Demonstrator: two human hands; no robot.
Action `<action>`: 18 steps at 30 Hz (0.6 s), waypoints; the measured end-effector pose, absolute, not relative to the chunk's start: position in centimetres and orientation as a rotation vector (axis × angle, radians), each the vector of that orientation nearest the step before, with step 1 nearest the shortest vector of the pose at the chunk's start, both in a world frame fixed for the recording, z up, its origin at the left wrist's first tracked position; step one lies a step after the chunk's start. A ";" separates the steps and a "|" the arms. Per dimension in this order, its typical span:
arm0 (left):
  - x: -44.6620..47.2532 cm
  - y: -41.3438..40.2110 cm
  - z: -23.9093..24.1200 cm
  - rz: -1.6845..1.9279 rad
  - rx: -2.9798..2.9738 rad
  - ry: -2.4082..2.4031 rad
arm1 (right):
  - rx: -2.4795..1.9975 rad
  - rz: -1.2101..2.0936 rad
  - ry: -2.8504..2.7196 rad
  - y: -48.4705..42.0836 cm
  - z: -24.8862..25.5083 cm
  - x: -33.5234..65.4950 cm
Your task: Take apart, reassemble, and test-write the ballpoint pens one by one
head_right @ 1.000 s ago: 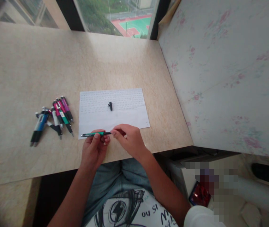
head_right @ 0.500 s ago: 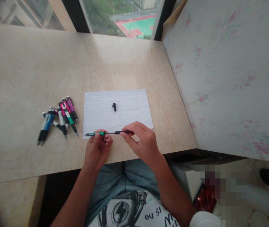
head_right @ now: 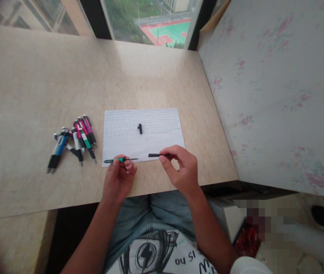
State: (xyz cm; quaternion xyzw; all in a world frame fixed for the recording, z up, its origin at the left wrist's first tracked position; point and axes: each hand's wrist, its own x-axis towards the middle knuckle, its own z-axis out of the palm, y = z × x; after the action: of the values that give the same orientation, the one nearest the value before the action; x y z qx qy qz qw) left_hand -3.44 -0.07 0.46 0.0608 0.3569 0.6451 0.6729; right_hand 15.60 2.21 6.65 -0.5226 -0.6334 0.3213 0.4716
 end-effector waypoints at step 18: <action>-3.3 0.0 0.6 1.457 0.183 0.817 | -1.606 0.280 -2.010 11.6 0.9 10.0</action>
State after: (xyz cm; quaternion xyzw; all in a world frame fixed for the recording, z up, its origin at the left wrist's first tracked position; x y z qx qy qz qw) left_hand -3.33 0.02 0.57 0.0809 0.3620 0.6459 0.6673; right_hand 10.03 11.57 0.91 -0.5969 -0.7472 0.1039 0.2731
